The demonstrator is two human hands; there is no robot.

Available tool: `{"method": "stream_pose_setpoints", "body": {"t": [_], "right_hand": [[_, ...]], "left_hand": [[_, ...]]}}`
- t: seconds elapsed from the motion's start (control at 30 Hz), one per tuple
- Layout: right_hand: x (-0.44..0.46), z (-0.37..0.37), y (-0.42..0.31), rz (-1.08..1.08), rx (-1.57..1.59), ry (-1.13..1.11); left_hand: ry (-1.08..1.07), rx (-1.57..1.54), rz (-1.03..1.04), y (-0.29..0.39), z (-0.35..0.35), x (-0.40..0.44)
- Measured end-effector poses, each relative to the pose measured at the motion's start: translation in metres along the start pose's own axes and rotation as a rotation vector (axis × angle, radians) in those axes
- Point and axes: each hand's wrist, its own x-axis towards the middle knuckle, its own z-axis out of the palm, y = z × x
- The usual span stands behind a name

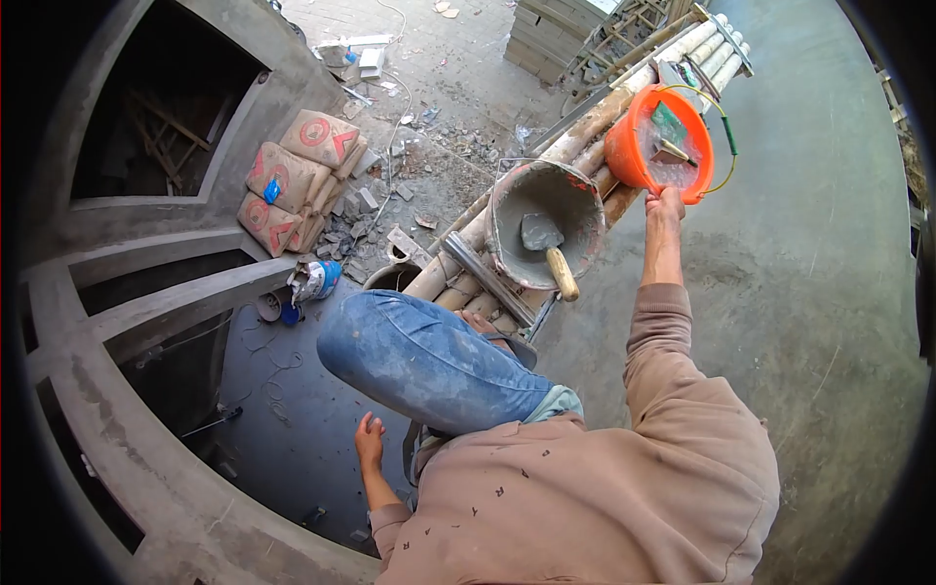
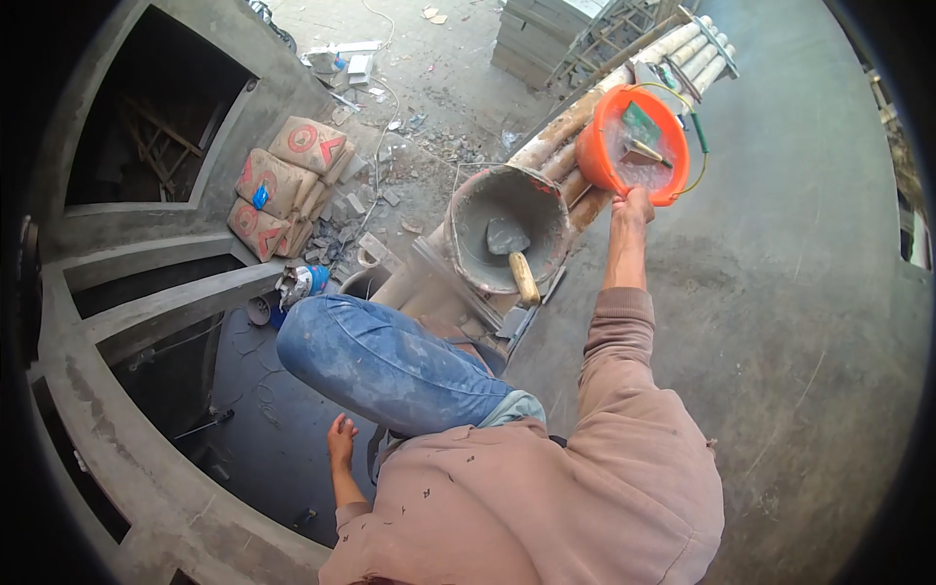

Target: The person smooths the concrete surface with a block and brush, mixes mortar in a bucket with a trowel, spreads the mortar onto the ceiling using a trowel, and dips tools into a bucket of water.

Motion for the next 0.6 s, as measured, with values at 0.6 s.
{"method": "stream_pose_setpoints", "body": {"t": [0.6], "right_hand": [[-0.147, -0.042, 0.054, 0.171, -0.025, -0.277]], "left_hand": [[-0.078, -0.027, -0.090, -0.031, 0.022, 0.020]]}}
